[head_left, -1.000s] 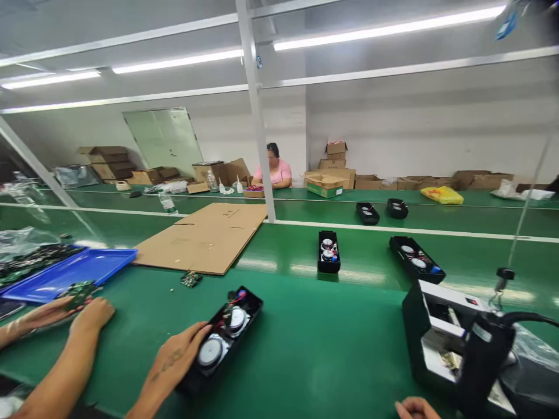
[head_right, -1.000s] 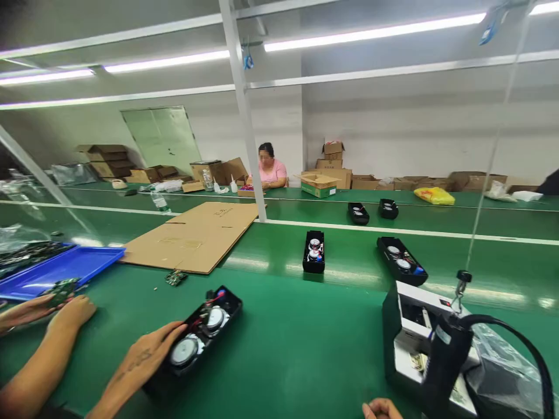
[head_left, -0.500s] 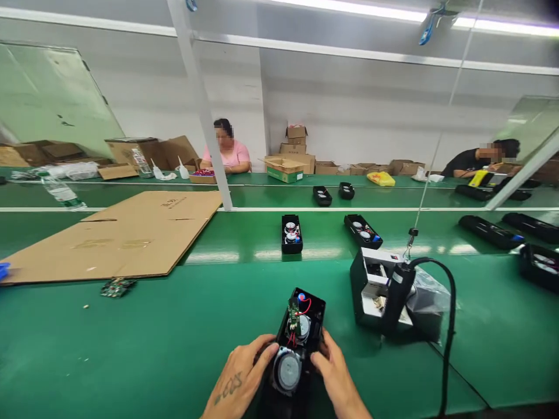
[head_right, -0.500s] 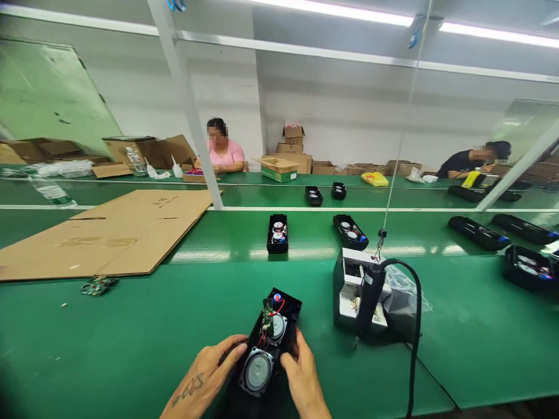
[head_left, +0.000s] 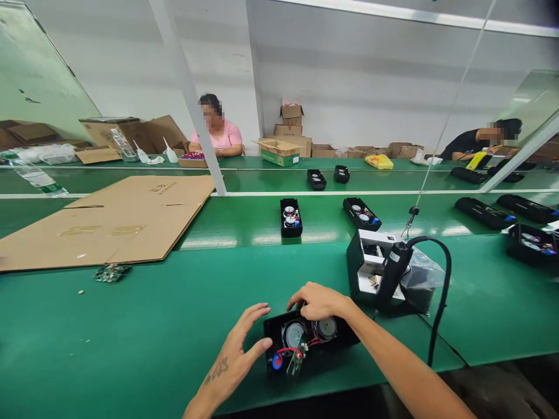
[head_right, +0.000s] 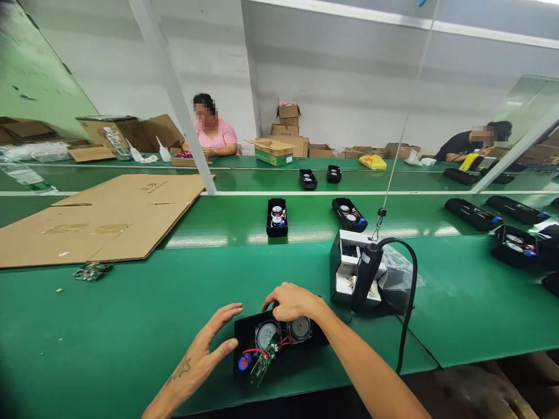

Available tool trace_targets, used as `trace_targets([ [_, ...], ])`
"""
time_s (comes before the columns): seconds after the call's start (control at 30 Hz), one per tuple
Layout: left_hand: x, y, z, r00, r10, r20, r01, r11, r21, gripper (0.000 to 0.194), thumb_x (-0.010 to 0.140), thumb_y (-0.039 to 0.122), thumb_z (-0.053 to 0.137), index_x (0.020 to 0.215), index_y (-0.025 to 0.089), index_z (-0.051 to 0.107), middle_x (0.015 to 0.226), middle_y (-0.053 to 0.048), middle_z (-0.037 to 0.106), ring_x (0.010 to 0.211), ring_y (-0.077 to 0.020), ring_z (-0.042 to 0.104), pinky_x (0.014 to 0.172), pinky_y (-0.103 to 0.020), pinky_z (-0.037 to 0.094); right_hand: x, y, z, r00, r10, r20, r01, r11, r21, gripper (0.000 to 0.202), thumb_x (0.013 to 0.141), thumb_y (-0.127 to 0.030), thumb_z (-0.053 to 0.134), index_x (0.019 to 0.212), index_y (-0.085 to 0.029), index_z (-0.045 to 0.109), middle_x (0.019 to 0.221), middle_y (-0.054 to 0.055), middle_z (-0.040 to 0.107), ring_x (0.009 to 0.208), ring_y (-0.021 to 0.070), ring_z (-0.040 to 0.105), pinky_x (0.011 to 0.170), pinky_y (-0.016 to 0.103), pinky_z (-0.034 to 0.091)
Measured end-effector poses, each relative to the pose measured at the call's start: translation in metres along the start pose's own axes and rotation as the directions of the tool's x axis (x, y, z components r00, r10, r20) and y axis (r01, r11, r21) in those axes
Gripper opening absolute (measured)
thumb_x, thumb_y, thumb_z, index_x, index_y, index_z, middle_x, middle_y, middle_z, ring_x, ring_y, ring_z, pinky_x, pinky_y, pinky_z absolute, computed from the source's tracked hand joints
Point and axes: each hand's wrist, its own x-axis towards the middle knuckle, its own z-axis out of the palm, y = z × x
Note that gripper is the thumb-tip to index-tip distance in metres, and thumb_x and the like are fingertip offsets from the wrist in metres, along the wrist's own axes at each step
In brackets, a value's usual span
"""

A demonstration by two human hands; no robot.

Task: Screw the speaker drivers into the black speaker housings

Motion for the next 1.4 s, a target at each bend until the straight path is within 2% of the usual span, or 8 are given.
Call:
trace_targets([
  [0.17, 0.001, -0.006, 0.023, 0.993, -0.093, 0.078, 0.097, 0.994, -0.049, 0.058, 0.104, 0.057, 0.063, 0.156, 0.033, 0.059, 0.164, -0.01, 0.057, 0.152, -0.0329, 0.054, 0.13, -0.056, 0.041, -0.038, 0.001, -0.03, 0.998, -0.053, -0.036, 0.05, 0.996, -0.069, 0.043, 0.086, -0.013, 0.056, 0.118, -0.022, 0.084, 0.122, 0.004, 0.084, 0.113, 0.0237, 0.077, 0.103, 0.038, 0.057],
  [0.27, 0.002, -0.01, 0.027, 0.99, -0.124, 0.074, 0.128, 0.99, -0.056, 0.056, 0.104, 0.057, 0.063, 0.154, 0.033, 0.059, 0.164, -0.009, 0.057, 0.153, -0.0323, 0.053, 0.131, -0.054, 0.04, -0.077, 0.002, -0.037, 0.983, -0.096, -0.157, 0.076, 0.989, -0.128, 0.026, 0.092, -0.016, 0.062, 0.111, -0.023, 0.079, 0.116, 0.008, 0.082, 0.108, 0.0253, 0.076, 0.101, 0.041, 0.06],
  [0.43, 0.005, -0.01, 0.028, 0.993, -0.106, 0.055, 0.109, 0.993, -0.053, 0.054, 0.101, 0.056, 0.065, 0.149, 0.031, 0.063, 0.157, -0.009, 0.062, 0.147, -0.0313, 0.058, 0.129, -0.05, 0.043, -0.123, 0.004, 0.03, 0.942, -0.272, -0.195, 0.209, 0.934, -0.289, 0.043, 0.081, -0.016, 0.083, 0.122, -0.026, 0.073, 0.123, 0.01, 0.076, 0.111, 0.031, 0.073, 0.098, 0.047, 0.064],
  [0.57, 0.006, -0.009, 0.028, 0.996, -0.086, 0.031, 0.087, 0.995, -0.046, 0.051, 0.1, 0.052, 0.066, 0.146, 0.029, 0.065, 0.154, -0.01, 0.065, 0.145, -0.0308, 0.061, 0.128, -0.05, 0.045, -0.119, 0.01, 0.092, 0.814, -0.405, -0.417, 0.232, 0.884, -0.406, 0.037, 0.09, -0.019, 0.077, 0.126, -0.024, 0.069, 0.112, 0.011, 0.078, 0.1, 0.032, 0.074, 0.09, 0.05, 0.064],
  [0.77, 0.005, -0.005, 0.028, 0.997, -0.065, 0.04, 0.066, 0.997, -0.035, 0.05, 0.104, 0.055, 0.06, 0.146, 0.028, 0.065, 0.152, -0.011, 0.066, 0.141, -0.0314, 0.063, 0.127, -0.049, 0.047, -0.104, 0.006, 0.102, 0.684, -0.388, -0.617, 0.28, 0.921, -0.27, 0.027, 0.106, -0.016, 0.062, 0.131, -0.025, 0.068, 0.101, 0.006, 0.082, 0.091, 0.0247, 0.079, 0.086, 0.04, 0.064],
  [1.13, -0.009, 0.019, 0.022, 0.99, 0.144, -0.001, -0.143, 0.984, 0.107, 0.043, 0.109, 0.052, 0.06, 0.147, 0.033, 0.059, 0.173, -0.012, 0.041, 0.156, -0.0345, 0.049, 0.124, -0.056, 0.05, -0.099, 0.009, 0.007, 0.929, -0.371, -0.006, 0.32, 0.809, -0.492, 0.046, 0.102, 0.005, 0.048, 0.124, -0.024, 0.077, 0.107, 0.005, 0.08, 0.093, 0.0223, 0.07, 0.08, 0.037, 0.052],
  [1.27, -0.009, 0.034, 0.026, 0.946, 0.278, 0.168, -0.318, 0.899, 0.3, 0.057, 0.086, 0.057, 0.089, 0.132, 0.03, 0.067, 0.178, -0.013, 0.033, 0.163, -0.0454, 0.034, 0.126, -0.071, 0.043, -0.096, 0.003, 0.01, 0.934, -0.324, 0.153, 0.355, 0.78, -0.515, 0.033, 0.105, -0.003, 0.056, 0.114, -0.026, 0.078, 0.097, 0.0, 0.081, 0.085, 0.0192, 0.07, 0.08, 0.037, 0.046],
  [1.4, -0.004, 0.028, 0.042, 0.919, 0.291, 0.266, -0.385, 0.805, 0.45, 0.058, 0.069, 0.026, 0.102, 0.117, 0.025, 0.07, 0.178, -0.014, 0.032, 0.166, -0.0497, 0.023, 0.126, -0.081, 0.034, -0.091, -0.004, 0.019, 0.944, -0.229, 0.238, 0.326, 0.752, -0.573, 0.036, 0.101, 0.001, 0.055, 0.11, -0.025, 0.079, 0.094, -0.001, 0.081, 0.08, 0.0193, 0.069, 0.075, 0.037, 0.043],
])
